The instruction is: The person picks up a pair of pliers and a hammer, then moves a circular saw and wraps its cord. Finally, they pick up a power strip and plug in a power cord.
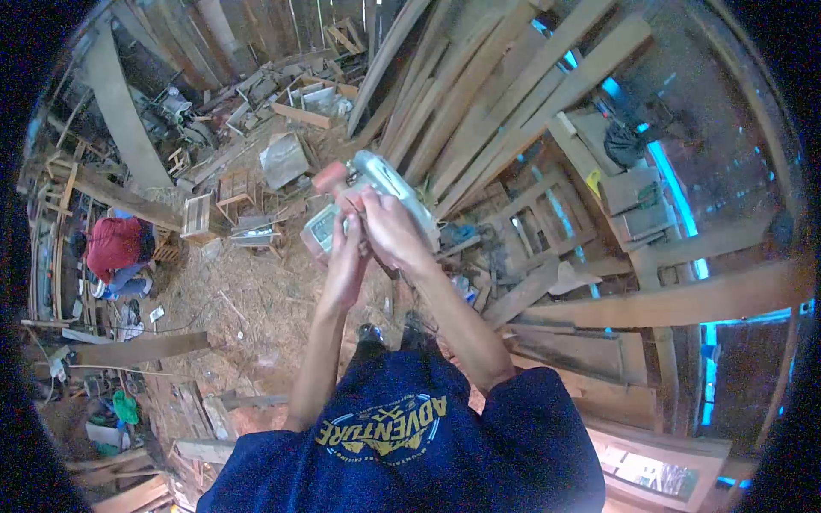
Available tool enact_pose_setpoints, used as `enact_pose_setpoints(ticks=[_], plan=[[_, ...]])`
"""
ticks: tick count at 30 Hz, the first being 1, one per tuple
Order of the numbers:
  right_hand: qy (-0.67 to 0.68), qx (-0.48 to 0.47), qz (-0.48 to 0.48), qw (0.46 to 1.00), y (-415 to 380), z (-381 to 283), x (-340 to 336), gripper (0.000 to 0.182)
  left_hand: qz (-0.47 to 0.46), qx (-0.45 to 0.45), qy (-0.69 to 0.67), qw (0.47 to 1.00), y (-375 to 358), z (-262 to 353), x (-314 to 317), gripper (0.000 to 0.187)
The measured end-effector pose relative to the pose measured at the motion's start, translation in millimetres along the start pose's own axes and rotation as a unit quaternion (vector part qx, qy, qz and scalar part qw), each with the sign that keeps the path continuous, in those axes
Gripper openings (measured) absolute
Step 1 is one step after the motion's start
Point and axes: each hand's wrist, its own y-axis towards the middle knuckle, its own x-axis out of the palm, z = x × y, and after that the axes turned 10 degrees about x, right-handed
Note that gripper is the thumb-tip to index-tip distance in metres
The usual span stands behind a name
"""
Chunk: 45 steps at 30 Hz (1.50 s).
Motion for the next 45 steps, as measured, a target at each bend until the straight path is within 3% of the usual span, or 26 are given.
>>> enact_pose_setpoints(ticks=[5,8,9,10,12,15,16,18,19,21,24,25,28,29,32,33,34,36,39,43,45], plan=[[-0.129,-0.055,0.004,0.99,5,8,-40,0.054,0.029,0.012,0.009,0.999,15,-33,17,0.065],[-0.266,0.006,-0.091,0.96,21,34,-100,0.053,0.081,-0.061,0.028,0.994,15,-60,30,0.073],[-0.241,0.036,-0.072,0.967,-6,3,-111,0.054,0.099,-0.063,-0.026,0.993,17,-68,38,0.062],[-0.232,-0.043,-0.016,0.972,-23,-1,-127,0.048,0.113,-0.107,0.003,0.988,21,-76,39,0.046],[-0.147,-0.128,0.073,0.978,-41,19,-161,0.039,0.09,-0.139,0.043,0.985,25,-111,23,0.056],[-0.073,-0.027,0.198,0.977,-65,84,-209,0.029,0.105,-0.169,0.099,0.975,18,-119,47,0.05],[-0.199,0.001,0.262,0.944,-71,120,-222,0.022,0.104,-0.178,0.109,0.972,16,-122,49,0.05],[-0.206,-0.002,0.287,0.936,-81,192,-236,0.023,0.088,-0.199,0.097,0.971,16,-132,47,0.052],[-0.227,0.014,0.288,0.93,-84,225,-237,0.025,0.128,-0.174,0.111,0.97,16,-128,61,0.033],[-0.271,0.045,0.287,0.918,-94,262,-234,0.029,0.134,-0.184,0.068,0.971,20,-134,56,0.035],[-0.166,0.058,0.196,0.965,-100,262,-236,0.034,0.133,-0.176,0.063,0.973,21,-131,54,0.042],[-0.109,0.105,0.175,0.973,-103,241,-231,0.042,0.135,-0.184,0.061,0.972,23,-126,52,0.043],[0.222,0.208,0.073,0.95,-99,265,-221,0.053,0.119,-0.159,0.041,0.979,26,-108,46,0.047],[0.191,0.219,0.013,0.957,-100,272,-218,0.06,0.121,-0.151,0.026,0.981,30,-106,39,0.047],[0.017,0.12,-0.043,0.992,-95,333,-189,0.054,0.131,-0.113,-0.01,0.985,40,-96,19,0.044],[-0.081,0.061,-0.047,0.994,-107,299,-172,0.045,0.116,-0.092,-0.019,0.989,42,-86,18,0.043],[-0.166,0.122,-0.11,0.972,-108,301,-170,0.034,0.101,-0.073,-0.028,0.992,44,-78,15,0.042],[-0.308,-0.036,-0.034,0.95,-105,309,-159,0.028,0.118,-0.098,-0.052,0.987,49,-67,2,0.04],[-0.312,-0.053,0.036,0.948,-86,316,-167,0.026,0.104,-0.102,-0.052,0.988,60,-53,-19,0.038],[-0.281,0.015,0.053,0.958,-67,288,-167,0.026,0.104,-0.133,-0.068,0.983,71,-31,-44,0.036],[-0.242,0.07,0.097,0.963,-56,267,-165,0.025,0.055,-0.148,-0.071,0.985,79,-19,-63,0.038]])
